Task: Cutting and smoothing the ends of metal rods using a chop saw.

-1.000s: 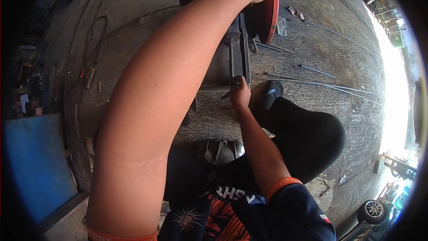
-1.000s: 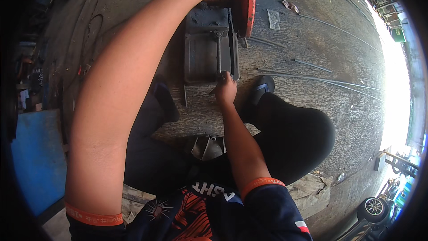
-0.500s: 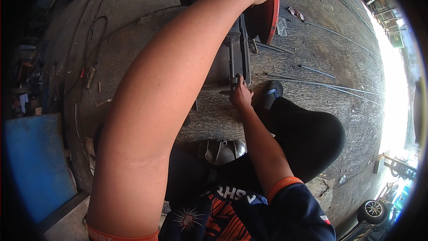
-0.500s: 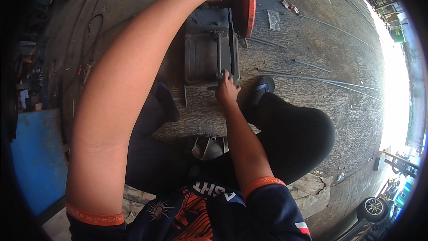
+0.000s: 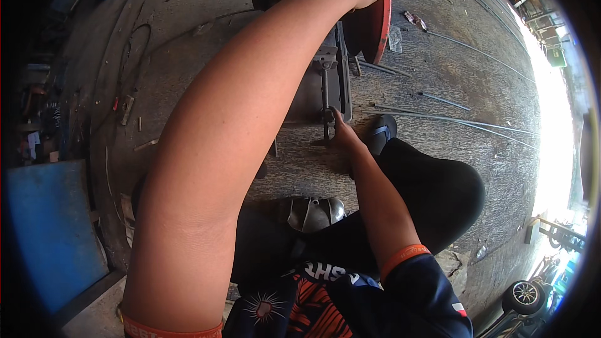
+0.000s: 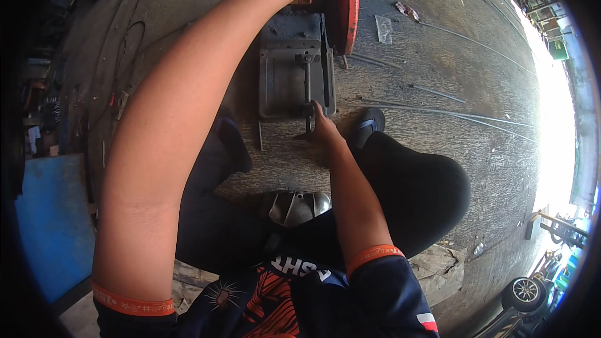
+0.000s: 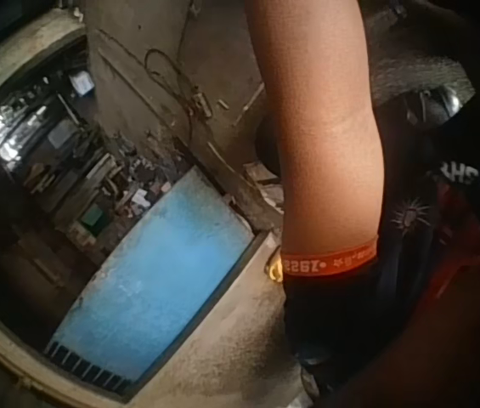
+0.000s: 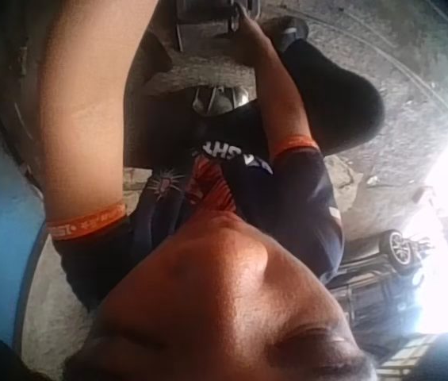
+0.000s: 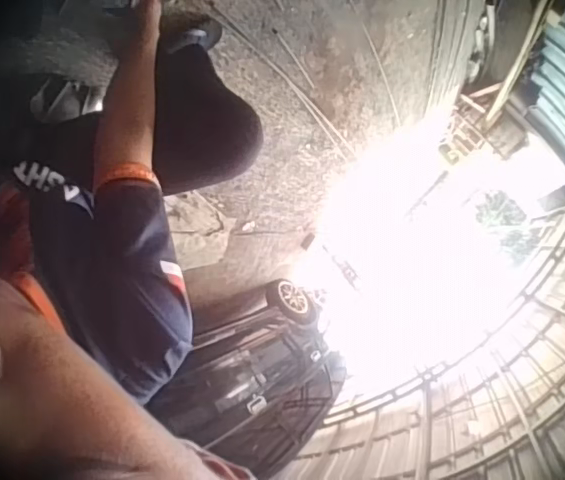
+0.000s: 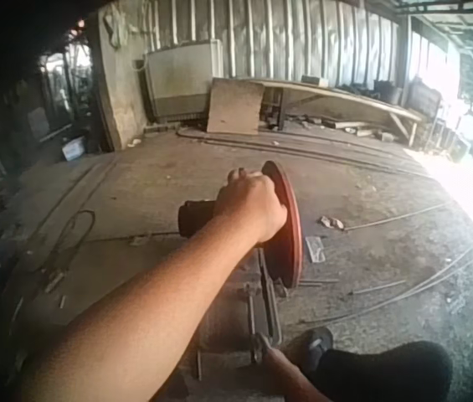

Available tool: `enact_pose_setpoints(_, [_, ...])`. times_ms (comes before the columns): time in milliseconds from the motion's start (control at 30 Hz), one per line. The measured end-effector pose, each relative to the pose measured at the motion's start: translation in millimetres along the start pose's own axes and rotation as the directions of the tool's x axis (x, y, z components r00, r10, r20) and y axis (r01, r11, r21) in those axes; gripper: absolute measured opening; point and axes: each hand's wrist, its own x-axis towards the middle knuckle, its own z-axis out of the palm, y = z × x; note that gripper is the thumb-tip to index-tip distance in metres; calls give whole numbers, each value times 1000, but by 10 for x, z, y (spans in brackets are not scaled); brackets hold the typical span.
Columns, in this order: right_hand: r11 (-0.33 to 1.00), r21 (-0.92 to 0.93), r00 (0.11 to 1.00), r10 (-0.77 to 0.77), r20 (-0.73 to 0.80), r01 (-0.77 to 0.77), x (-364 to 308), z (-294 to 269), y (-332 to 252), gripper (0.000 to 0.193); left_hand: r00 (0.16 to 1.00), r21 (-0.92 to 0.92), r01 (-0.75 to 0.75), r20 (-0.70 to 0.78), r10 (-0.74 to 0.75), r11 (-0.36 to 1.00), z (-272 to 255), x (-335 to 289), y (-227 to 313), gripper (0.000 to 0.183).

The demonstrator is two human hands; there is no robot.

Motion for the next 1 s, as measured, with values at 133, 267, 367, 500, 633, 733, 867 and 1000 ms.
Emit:
enact_pose_setpoints(133, [1000,-24,1000,1,-16,-1,-11,54,40,122,999,-1,-37,-13,37,999,13,-32,-8,44])
enact_pose_setpoints(267, [990,-61,985,116,-129,-124,0,36,-110,96,999,-4,-34,-12,34,999,14,3,-20,43])
enact_pose_setpoints(367, [994,36,965,111,-239,-105,18,14,-209,62,998,-37,-57,-7,57,998,30,1,-44,43])
enact_pose_setpoints(500, [990,-46,962,116,-248,-131,120,-102,-179,37,997,-29,-72,-9,72,997,36,31,-62,43])
enact_pose_setpoints(633, [823,-540,925,46,377,179,639,-898,-25,34,994,50,-109,34,107,993,-5,157,-73,46])
enact_pose_setpoints(733, [763,-635,969,52,243,118,865,-1758,134,36,987,83,-155,54,151,984,-53,250,-63,41])
enact_pose_setpoints(867, [856,-482,980,132,-152,-190,744,-2157,493,33,990,-72,-99,94,105,992,-73,233,-74,35])
enact_pose_setpoints(1000, [851,-56,763,437,-476,-522,566,-1582,1070,34,981,-167,-155,-145,131,974,19,91,-52,32])
